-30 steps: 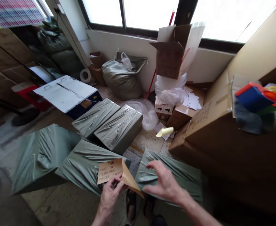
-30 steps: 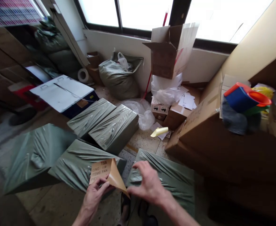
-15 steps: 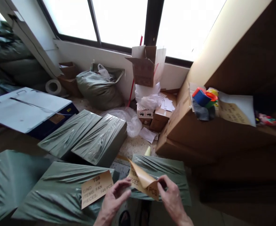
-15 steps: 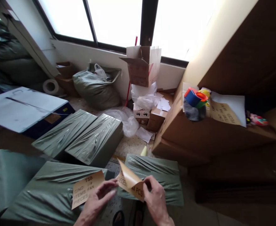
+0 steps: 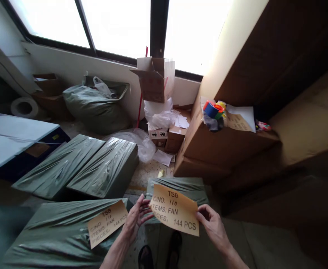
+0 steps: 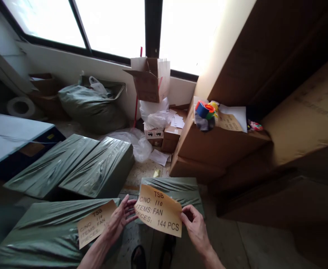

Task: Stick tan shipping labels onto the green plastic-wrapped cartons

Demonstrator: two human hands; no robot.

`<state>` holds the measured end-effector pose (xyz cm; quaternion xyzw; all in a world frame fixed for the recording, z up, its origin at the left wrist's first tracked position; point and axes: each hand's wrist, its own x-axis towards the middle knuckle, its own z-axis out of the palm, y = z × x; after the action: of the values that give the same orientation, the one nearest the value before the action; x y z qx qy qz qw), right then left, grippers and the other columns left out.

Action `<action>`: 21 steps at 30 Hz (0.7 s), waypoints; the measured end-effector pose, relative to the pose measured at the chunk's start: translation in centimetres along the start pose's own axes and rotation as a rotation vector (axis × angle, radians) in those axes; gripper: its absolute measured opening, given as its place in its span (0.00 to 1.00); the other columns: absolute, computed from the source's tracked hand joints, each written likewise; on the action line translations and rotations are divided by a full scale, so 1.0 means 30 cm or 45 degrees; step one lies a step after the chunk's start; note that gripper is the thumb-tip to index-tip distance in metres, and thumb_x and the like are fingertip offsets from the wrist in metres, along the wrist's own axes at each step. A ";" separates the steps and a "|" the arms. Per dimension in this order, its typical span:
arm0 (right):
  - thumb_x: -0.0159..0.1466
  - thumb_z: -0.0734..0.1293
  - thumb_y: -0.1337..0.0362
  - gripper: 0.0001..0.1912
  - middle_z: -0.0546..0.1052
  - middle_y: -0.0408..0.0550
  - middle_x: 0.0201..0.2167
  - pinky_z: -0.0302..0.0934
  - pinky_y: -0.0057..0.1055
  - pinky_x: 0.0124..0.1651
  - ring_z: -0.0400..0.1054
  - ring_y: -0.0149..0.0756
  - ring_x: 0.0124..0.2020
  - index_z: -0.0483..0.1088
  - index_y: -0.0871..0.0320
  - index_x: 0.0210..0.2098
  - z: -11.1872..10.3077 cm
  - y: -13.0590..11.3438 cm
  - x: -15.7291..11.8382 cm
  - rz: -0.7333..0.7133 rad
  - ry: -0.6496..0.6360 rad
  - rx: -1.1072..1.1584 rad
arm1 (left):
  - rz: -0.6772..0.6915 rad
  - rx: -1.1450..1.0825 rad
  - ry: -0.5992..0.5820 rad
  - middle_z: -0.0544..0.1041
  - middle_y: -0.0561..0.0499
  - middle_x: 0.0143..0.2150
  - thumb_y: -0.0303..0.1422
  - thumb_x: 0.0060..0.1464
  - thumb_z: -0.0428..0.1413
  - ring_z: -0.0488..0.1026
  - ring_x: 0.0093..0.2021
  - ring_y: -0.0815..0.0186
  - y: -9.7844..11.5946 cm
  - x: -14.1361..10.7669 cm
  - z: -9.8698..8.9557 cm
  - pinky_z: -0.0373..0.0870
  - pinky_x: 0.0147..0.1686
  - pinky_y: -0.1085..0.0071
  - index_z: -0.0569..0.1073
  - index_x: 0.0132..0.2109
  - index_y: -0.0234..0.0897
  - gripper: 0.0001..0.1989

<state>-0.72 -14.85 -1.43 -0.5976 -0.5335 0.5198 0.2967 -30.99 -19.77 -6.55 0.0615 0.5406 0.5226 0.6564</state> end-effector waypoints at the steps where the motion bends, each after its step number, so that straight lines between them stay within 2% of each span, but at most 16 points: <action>1: 0.57 0.73 0.49 0.16 0.75 0.44 0.28 0.64 0.29 0.36 0.69 0.37 0.32 0.72 0.57 0.31 -0.017 0.002 -0.013 -0.004 -0.004 -0.013 | 0.002 0.077 -0.025 0.82 0.44 0.40 0.52 0.51 0.62 0.79 0.40 0.59 -0.011 0.004 0.007 0.76 0.38 0.66 0.78 0.43 0.35 0.23; 4: 0.58 0.72 0.49 0.17 0.74 0.43 0.28 0.63 0.29 0.36 0.68 0.36 0.32 0.72 0.57 0.32 -0.080 0.021 -0.045 0.007 0.001 -0.041 | 0.040 0.294 -0.061 0.80 0.49 0.36 0.46 0.45 0.68 0.77 0.37 0.62 -0.066 0.023 0.036 0.72 0.34 0.71 0.78 0.38 0.37 0.19; 7: 0.60 0.70 0.48 0.18 0.74 0.43 0.29 0.63 0.30 0.36 0.68 0.36 0.32 0.72 0.57 0.32 -0.160 0.076 -0.074 0.052 0.032 -0.093 | 0.095 0.370 -0.094 0.79 0.52 0.32 0.45 0.41 0.70 0.76 0.34 0.62 -0.162 0.024 0.075 0.70 0.32 0.71 0.76 0.35 0.37 0.19; 10: 0.60 0.68 0.46 0.19 0.75 0.44 0.29 0.63 0.30 0.37 0.68 0.37 0.33 0.72 0.57 0.31 -0.251 0.167 -0.105 0.110 0.050 -0.133 | 0.060 0.380 -0.093 0.79 0.52 0.29 0.46 0.38 0.71 0.76 0.32 0.63 -0.296 -0.010 0.123 0.69 0.29 0.71 0.75 0.33 0.38 0.20; 14: 0.60 0.68 0.44 0.20 0.76 0.44 0.28 0.64 0.30 0.36 0.70 0.38 0.32 0.72 0.56 0.30 -0.391 0.316 -0.143 0.141 0.020 -0.167 | -0.090 0.414 -0.035 0.81 0.49 0.30 0.51 0.37 0.70 0.79 0.32 0.58 -0.504 -0.063 0.166 0.73 0.31 0.67 0.75 0.39 0.39 0.26; 17: 0.58 0.68 0.42 0.22 0.76 0.45 0.27 0.65 0.30 0.35 0.71 0.39 0.31 0.72 0.56 0.29 -0.508 0.432 -0.160 0.132 -0.003 -0.180 | -0.119 0.684 0.167 0.83 0.43 0.35 0.58 0.34 0.65 0.82 0.37 0.51 -0.614 -0.046 0.131 0.78 0.37 0.61 0.74 0.42 0.38 0.34; 19: 0.57 0.68 0.41 0.23 0.77 0.45 0.26 0.66 0.29 0.35 0.72 0.39 0.31 0.73 0.55 0.29 -0.588 0.511 -0.166 0.146 0.041 -0.180 | -0.059 0.895 0.380 0.83 0.36 0.41 0.61 0.30 0.63 0.82 0.46 0.45 -0.639 0.009 0.070 0.79 0.43 0.58 0.74 0.41 0.36 0.37; 21: 0.56 0.68 0.40 0.23 0.78 0.44 0.27 0.67 0.28 0.35 0.73 0.38 0.31 0.73 0.54 0.29 -0.666 0.595 -0.171 0.203 0.074 -0.185 | -0.018 1.035 0.560 0.80 0.29 0.49 0.60 0.27 0.62 0.76 0.56 0.38 -0.633 0.097 -0.002 0.77 0.50 0.56 0.73 0.41 0.35 0.38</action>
<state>24.45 -20.25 -10.42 -0.6729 -0.5118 0.4842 0.2255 -19.64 -26.09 -20.71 0.1980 0.8285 0.2643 0.4523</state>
